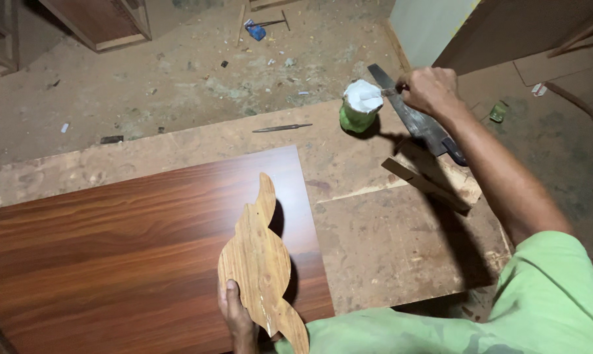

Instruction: The person hammers a nail into a carved wooden piece, applies white glue to its back, and then hammers it onto a larger wooden board. They also use a small wooden stick and a pen to mark positions on the board.

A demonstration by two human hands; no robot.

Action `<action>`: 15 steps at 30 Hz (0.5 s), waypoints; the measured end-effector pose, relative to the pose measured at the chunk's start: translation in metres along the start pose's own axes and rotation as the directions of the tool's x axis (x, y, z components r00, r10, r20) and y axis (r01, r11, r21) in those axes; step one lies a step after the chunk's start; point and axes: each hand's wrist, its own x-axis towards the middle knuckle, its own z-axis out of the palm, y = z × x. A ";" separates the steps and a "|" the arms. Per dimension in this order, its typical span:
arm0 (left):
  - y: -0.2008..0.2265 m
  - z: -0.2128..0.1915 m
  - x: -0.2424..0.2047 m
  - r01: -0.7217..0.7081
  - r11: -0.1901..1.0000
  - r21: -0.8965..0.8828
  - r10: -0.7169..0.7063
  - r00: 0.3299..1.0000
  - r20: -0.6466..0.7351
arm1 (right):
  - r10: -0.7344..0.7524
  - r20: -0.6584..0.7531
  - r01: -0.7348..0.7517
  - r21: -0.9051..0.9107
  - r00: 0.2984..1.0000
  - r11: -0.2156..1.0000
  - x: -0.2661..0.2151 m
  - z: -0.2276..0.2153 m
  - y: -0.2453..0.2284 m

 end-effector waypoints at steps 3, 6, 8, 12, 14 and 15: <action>-0.002 0.003 0.005 -0.023 0.999 0.033 0.021 0.999 0.039 | 0.065 0.014 -0.066 0.190 0.998 0.980 -0.003 0.006 0.006; -0.003 0.002 0.005 -0.069 0.997 0.039 0.065 0.993 0.095 | 0.100 0.030 -0.104 0.277 0.995 0.955 0.001 0.025 -0.001; -0.004 0.003 0.004 -0.050 0.998 0.048 0.046 0.995 0.089 | 0.138 0.100 -0.163 0.306 0.985 0.938 0.010 0.038 -0.008; -0.004 0.010 0.019 -0.016 0.995 0.097 0.012 0.999 0.041 | 0.017 0.045 -0.035 0.428 0.999 0.903 0.021 0.054 -0.004; -0.008 0.007 0.010 0.023 0.995 0.101 -0.023 1.000 0.001 | 0.018 0.121 -0.109 0.808 0.992 0.579 0.007 0.066 0.005; -0.011 0.013 0.016 0.022 0.999 0.034 -0.022 1.000 0.015 | 0.107 0.081 -0.127 0.815 0.991 0.565 -0.002 0.069 0.015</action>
